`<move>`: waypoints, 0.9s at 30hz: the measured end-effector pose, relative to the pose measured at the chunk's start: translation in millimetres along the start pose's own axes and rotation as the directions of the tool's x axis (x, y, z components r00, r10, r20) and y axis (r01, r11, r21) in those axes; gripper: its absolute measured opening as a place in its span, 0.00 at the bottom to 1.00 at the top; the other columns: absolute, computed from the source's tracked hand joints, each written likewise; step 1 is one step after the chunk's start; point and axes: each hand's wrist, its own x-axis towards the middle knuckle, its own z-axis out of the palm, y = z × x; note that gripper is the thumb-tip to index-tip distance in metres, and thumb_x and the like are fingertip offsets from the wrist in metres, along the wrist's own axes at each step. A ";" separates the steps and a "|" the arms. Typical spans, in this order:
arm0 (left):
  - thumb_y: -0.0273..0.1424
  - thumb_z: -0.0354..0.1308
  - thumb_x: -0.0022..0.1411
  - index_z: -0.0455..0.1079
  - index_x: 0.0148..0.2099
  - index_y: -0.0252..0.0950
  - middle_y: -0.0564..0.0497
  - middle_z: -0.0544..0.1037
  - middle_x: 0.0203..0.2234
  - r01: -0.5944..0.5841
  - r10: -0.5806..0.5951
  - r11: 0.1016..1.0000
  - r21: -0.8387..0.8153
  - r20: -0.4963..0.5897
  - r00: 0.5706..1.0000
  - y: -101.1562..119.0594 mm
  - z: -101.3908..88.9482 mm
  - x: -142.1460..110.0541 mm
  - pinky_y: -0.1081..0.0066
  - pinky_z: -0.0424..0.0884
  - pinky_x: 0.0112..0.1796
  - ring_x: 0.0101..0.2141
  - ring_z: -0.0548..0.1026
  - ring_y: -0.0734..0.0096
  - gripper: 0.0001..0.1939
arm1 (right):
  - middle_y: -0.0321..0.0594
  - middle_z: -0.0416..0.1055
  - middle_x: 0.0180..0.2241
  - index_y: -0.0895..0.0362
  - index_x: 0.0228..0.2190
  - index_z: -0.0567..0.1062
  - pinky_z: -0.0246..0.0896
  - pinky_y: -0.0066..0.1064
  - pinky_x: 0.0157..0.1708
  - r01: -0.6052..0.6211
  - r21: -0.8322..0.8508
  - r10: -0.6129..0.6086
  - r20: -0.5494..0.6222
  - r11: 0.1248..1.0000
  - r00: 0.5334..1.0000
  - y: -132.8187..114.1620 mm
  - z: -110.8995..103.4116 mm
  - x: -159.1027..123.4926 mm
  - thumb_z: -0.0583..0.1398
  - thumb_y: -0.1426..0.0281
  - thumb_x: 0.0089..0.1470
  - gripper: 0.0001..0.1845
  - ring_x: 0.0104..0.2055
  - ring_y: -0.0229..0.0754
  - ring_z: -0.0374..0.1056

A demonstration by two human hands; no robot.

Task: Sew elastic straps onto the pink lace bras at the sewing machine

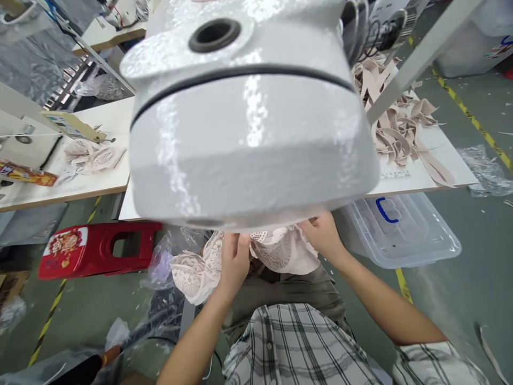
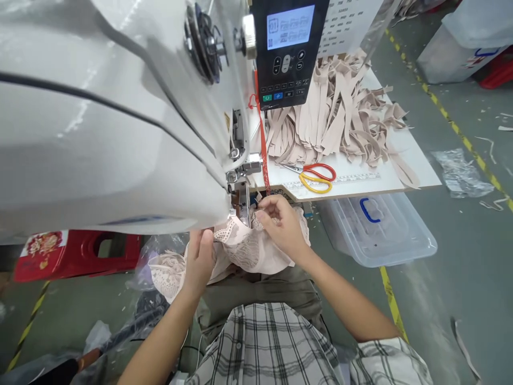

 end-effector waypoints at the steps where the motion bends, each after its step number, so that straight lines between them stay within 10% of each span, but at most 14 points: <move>1: 0.45 0.47 0.70 0.71 0.49 0.37 0.44 0.76 0.41 0.067 -0.066 0.996 -0.058 0.028 0.997 -2.6 1.3 2.7 0.61 0.68 0.52 0.49 0.73 0.58 0.19 | 0.41 0.73 0.37 0.54 0.37 0.71 0.69 0.34 0.36 0.012 0.037 -0.011 -0.004 0.999 1.000 0.0 0.1 -4.3 0.58 0.57 0.60 0.13 0.35 0.41 0.70; 8: 0.46 0.47 0.68 0.68 0.34 0.38 0.48 0.76 0.30 0.290 -0.267 0.924 -0.249 0.125 0.956 -13.4 3.2 8.2 0.67 0.72 0.39 0.34 0.74 0.63 0.19 | 0.41 0.73 0.35 0.53 0.35 0.71 0.70 0.34 0.34 0.158 0.043 -0.159 0.029 0.986 0.987 -2.2 1.4 -16.4 0.59 0.51 0.60 0.17 0.33 0.40 0.71; 27: 0.47 0.49 0.68 0.71 0.33 0.37 0.51 0.73 0.26 0.115 -0.108 0.989 -0.092 0.083 0.991 13.1 -19.9 5.0 0.70 0.66 0.32 0.29 0.69 0.67 0.21 | 0.48 0.77 0.37 0.55 0.41 0.74 0.69 0.40 0.40 0.174 -0.275 -0.085 0.306 0.946 0.948 28.2 -23.1 -35.3 0.53 0.46 0.59 0.27 0.39 0.50 0.73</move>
